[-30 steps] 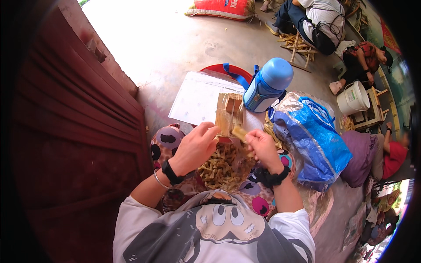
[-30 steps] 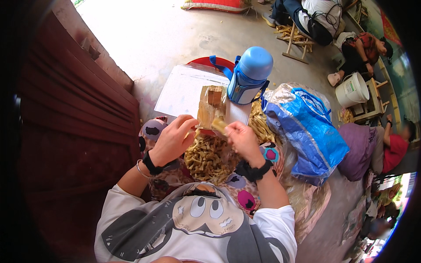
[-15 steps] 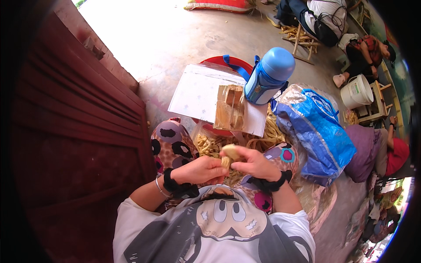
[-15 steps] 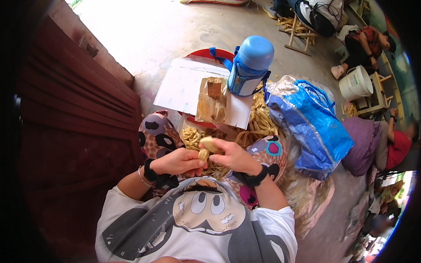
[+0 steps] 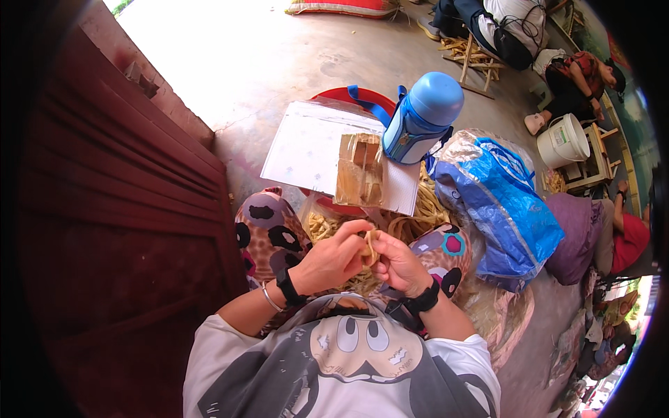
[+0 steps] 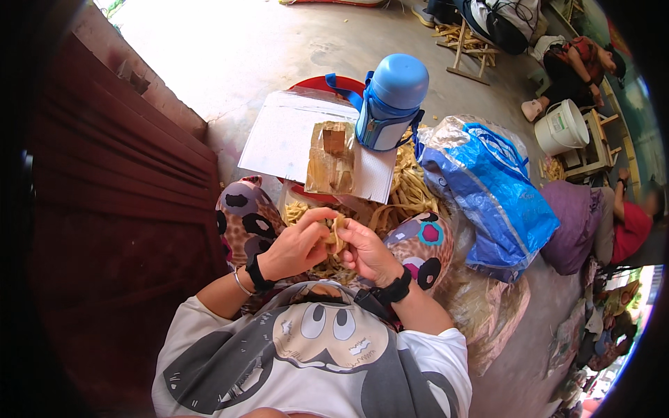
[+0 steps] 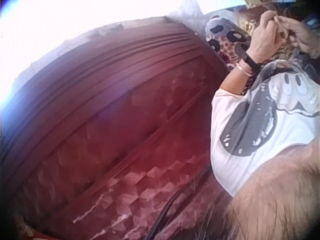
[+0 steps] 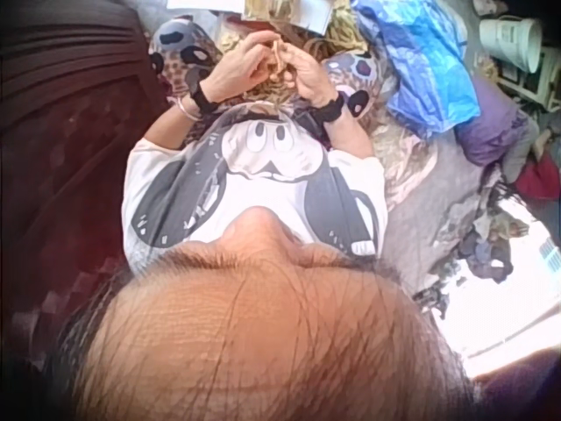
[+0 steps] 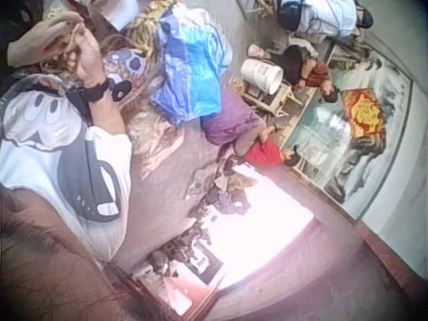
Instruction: The person peels and separates thin strips of a dried material by hand, placing the processed pieces into a pile.
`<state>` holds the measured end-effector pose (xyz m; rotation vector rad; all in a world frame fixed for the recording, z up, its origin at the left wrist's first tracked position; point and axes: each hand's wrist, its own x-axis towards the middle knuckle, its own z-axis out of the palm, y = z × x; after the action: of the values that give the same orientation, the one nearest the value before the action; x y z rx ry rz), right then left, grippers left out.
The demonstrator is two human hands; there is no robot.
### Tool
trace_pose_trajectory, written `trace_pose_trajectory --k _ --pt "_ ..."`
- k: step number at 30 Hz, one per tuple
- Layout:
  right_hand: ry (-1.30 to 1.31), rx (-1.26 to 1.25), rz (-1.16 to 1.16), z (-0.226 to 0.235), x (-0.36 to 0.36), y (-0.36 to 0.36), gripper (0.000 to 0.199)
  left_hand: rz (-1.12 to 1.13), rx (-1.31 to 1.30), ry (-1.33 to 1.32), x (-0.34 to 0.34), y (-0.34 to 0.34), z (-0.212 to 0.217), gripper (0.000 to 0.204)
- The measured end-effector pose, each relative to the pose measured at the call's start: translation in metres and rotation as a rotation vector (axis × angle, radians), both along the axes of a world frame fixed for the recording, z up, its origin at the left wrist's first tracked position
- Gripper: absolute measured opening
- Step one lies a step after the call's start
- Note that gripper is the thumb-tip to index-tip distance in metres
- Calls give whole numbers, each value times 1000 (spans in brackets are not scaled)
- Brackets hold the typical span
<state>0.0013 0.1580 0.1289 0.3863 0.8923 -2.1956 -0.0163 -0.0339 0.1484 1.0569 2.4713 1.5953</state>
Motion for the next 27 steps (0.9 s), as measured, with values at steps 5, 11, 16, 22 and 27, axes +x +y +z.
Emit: trace_pose_trajectory --k 5,11,16,22,27 --pt "198 280 66 6 0 -7 33 -29 -54 -185 -5 -4 -11 23" --pt "893 882 11 -2 9 -13 19 -24 -296 -69 -3 -2 -6 22" --pt "442 394 134 2 4 -6 23 24 -212 107 -13 -6 -8 22" --pt "144 36 240 2 0 2 28 77 -106 -261 -10 -13 -2 13" --pt "213 266 198 12 -2 -5 21 58 -185 -148 -3 -16 6 19"
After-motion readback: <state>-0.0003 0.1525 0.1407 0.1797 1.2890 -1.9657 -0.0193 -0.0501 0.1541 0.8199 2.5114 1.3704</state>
